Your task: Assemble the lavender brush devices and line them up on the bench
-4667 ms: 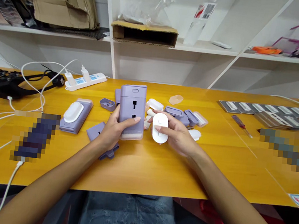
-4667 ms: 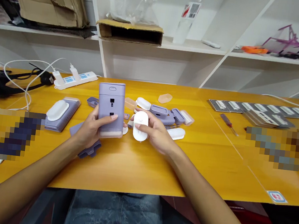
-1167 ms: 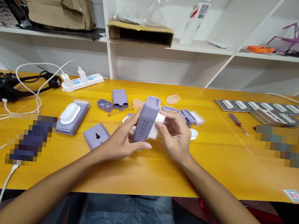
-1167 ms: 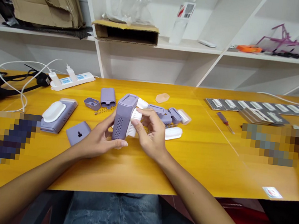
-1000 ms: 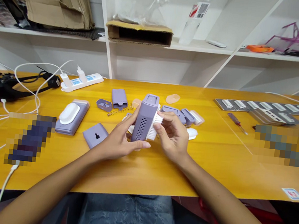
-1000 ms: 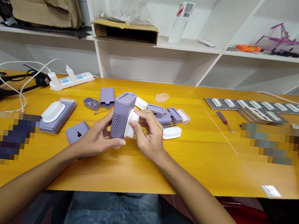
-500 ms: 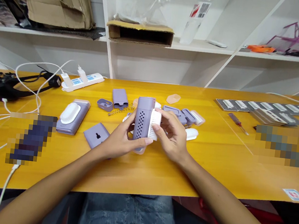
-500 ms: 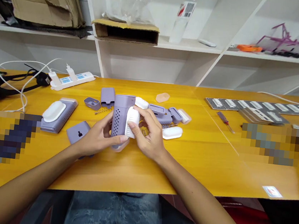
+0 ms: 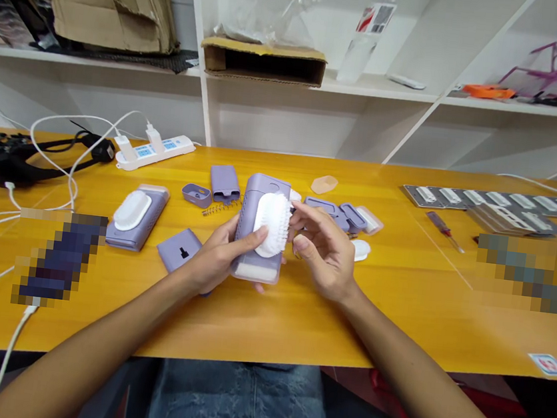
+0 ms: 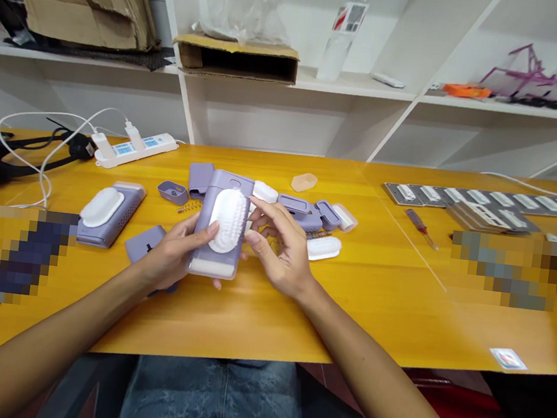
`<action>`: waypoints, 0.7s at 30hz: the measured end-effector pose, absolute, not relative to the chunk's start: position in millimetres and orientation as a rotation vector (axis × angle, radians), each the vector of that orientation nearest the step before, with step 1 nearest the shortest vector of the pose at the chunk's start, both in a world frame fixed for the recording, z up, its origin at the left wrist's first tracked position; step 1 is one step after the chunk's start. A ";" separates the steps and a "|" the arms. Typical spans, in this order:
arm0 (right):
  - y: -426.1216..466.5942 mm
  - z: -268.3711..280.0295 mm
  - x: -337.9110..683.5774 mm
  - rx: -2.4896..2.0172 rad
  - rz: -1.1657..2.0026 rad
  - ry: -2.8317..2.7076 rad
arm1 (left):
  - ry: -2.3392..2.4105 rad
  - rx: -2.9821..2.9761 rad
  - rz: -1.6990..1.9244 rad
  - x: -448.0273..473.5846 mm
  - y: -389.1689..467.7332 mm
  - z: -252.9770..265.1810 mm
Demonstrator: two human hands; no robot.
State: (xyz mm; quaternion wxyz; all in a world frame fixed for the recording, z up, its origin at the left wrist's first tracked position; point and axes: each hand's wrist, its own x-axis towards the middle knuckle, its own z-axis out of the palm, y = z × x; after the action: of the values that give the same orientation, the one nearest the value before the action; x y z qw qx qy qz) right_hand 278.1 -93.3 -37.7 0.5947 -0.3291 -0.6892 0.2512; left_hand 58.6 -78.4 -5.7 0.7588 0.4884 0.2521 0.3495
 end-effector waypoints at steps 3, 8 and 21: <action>-92.5 -38.3 277.6 -0.794 0.583 -1.576 | 0.533 1.053 0.745 58.7 -78.4 -3.3; -92.7 -37.5 277.9 -0.823 0.651 -1.592 | 0.575 1.075 0.757 60.2 -80.6 -2.7; -97.5 -27.4 273.6 -0.822 0.164 -1.832 | 0.652 1.521 0.911 58.9 -81.0 -10.3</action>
State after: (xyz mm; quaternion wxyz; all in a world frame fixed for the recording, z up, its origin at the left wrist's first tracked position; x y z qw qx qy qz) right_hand 273.6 -97.5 -27.4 0.5342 -0.3450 -0.7687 0.0688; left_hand 58.9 -81.0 -10.3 0.5862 0.6523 0.2796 0.3909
